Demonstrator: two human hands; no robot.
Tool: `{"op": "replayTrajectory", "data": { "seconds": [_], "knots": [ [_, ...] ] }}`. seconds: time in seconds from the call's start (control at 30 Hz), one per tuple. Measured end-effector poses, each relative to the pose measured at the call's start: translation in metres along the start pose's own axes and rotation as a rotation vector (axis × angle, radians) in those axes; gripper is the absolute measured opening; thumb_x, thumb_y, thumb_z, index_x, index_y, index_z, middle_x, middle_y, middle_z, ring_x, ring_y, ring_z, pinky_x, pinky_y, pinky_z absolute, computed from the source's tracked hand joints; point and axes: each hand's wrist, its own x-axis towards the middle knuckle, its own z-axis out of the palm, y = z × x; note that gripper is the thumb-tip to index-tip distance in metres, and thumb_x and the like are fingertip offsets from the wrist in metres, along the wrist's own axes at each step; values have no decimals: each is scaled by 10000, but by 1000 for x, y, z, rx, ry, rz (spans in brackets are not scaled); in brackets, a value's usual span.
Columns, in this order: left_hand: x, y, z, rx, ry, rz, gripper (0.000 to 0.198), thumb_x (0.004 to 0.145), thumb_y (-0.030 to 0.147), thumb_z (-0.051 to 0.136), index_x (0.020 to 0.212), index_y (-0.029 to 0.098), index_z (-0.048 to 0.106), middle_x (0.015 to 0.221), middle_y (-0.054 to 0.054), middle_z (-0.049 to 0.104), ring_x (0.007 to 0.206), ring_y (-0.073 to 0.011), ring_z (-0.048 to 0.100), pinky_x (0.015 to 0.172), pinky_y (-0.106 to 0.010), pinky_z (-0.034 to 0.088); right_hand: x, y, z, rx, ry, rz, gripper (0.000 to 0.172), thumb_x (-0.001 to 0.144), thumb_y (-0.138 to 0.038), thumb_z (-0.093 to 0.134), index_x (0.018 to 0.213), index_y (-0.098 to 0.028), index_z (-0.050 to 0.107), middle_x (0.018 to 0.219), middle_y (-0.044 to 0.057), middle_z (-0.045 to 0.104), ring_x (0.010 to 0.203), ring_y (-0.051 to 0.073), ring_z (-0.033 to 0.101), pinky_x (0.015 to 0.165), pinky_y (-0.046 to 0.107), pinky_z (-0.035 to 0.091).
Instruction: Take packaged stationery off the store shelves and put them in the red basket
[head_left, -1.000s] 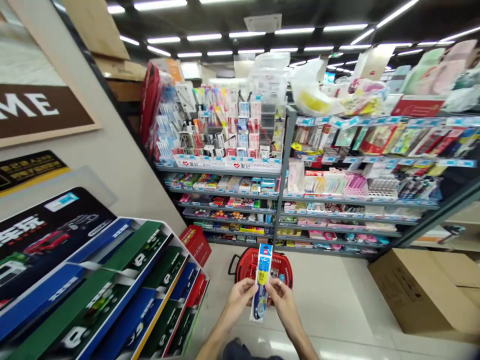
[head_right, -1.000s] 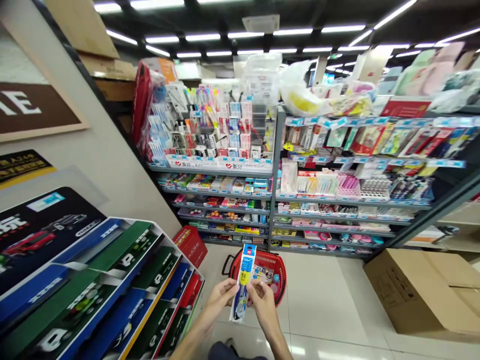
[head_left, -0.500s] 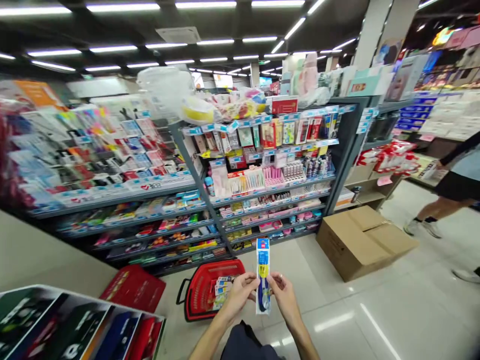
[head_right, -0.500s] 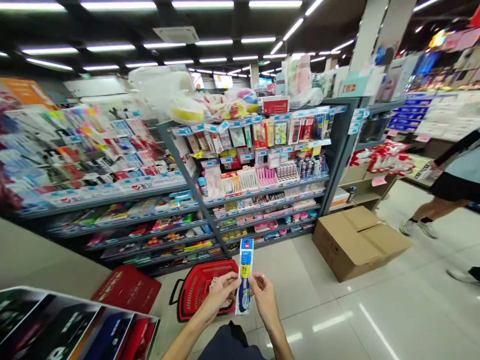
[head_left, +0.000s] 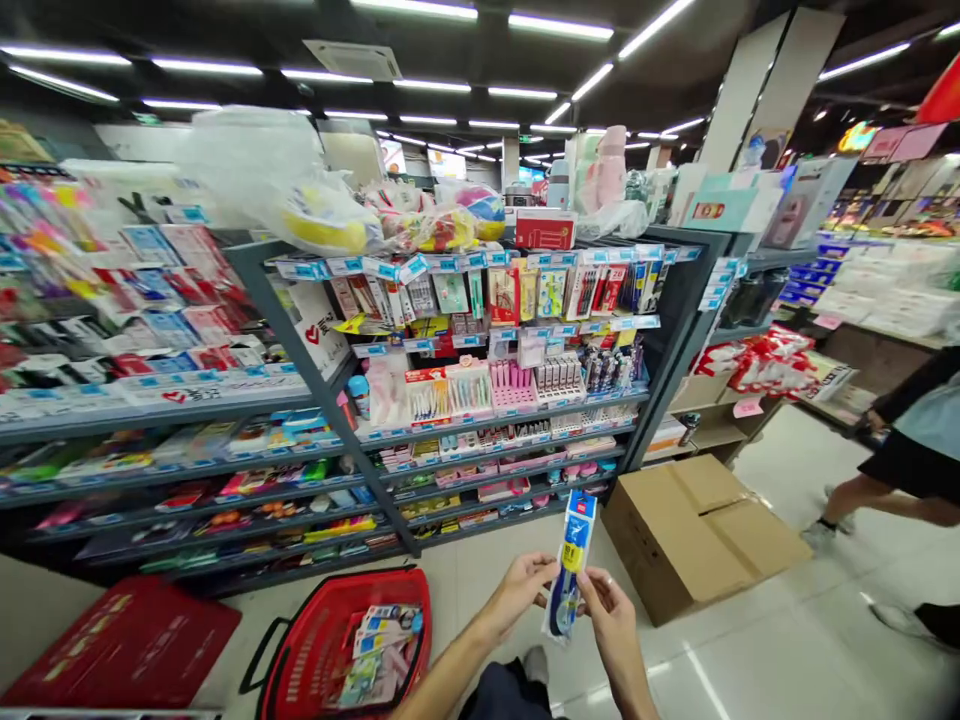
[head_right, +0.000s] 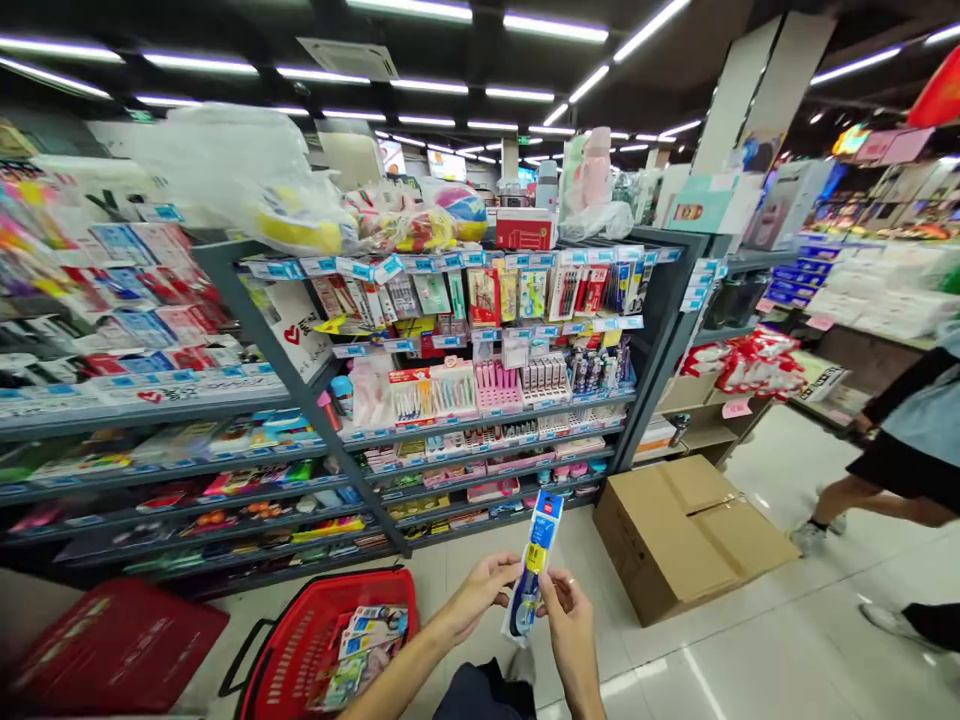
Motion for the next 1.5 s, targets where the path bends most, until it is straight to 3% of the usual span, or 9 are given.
{"op": "replayTrajectory", "data": {
  "seconds": [0.27, 0.5, 0.6, 0.7, 0.87, 1.03, 1.13, 1.3, 1.5],
  "knots": [
    [120, 32, 48, 19, -117, 16, 533, 736, 602, 773, 940, 118, 680, 857, -62, 671, 782, -169, 621, 612, -250, 490, 94, -46, -59, -47, 117, 20, 455, 721, -576, 818, 907, -166, 751, 881, 58, 723, 775, 186, 628, 638, 261, 521],
    [154, 27, 50, -54, 56, -69, 506, 805, 562, 738, 1034, 114, 682, 995, -121, 697, 804, -175, 641, 655, -282, 535, 157, -48, -88, -31, -10, 127, 408, 737, -547, 818, 875, -170, 742, 845, 42, 706, 749, 160, 612, 619, 251, 517],
    [164, 17, 69, -69, 158, -93, 502, 807, 560, 740, 1049, 123, 690, 1014, -123, 708, 828, -177, 647, 675, -277, 532, 183, -49, -115, -20, -101, 138, 392, 745, -534, 816, 876, -172, 738, 815, 33, 696, 725, 147, 599, 616, 246, 514],
    [182, 9, 111, -43, 249, -90, 510, 789, 556, 763, 1048, 121, 702, 1015, -126, 712, 833, -177, 642, 673, -273, 532, 207, -52, -157, 2, -180, 142, 394, 755, -544, 802, 859, -170, 734, 785, 29, 690, 707, 143, 599, 607, 245, 508],
    [220, 1, 210, -73, 351, -42, 508, 802, 570, 745, 1044, 124, 718, 1001, -118, 711, 837, -180, 645, 652, -262, 538, 245, -72, -236, 8, -333, 133, 430, 768, -573, 779, 859, -156, 721, 770, 37, 700, 674, 142, 609, 592, 249, 505],
    [255, 13, 281, -2, 446, 44, 469, 791, 550, 766, 1003, 135, 726, 968, -106, 742, 842, -178, 662, 646, -226, 523, 279, -111, -284, 8, -439, 127, 426, 760, -573, 780, 863, -164, 717, 784, 35, 723, 674, 146, 625, 602, 255, 523],
    [278, 39, 298, 32, 492, 138, 446, 760, 545, 790, 941, 142, 725, 937, -88, 749, 778, -165, 664, 643, -236, 534, 307, -147, -292, -4, -507, 69, 371, 772, -535, 781, 866, -181, 717, 827, 34, 734, 721, 153, 643, 619, 254, 540],
    [318, 95, 302, 94, 524, 380, 427, 747, 518, 810, 936, 146, 719, 919, -64, 752, 739, -150, 668, 636, -243, 555, 363, -205, -283, 9, -621, -60, 338, 785, -478, 793, 945, -196, 697, 917, 31, 729, 776, 146, 658, 639, 237, 559],
    [364, 138, 285, 186, 485, 409, 432, 773, 521, 788, 963, 140, 716, 884, -60, 756, 699, -146, 675, 595, -234, 557, 426, -221, -261, 68, -674, -108, 340, 773, -460, 812, 962, -207, 684, 930, 20, 723, 767, 137, 656, 594, 216, 558]
  ]
}}
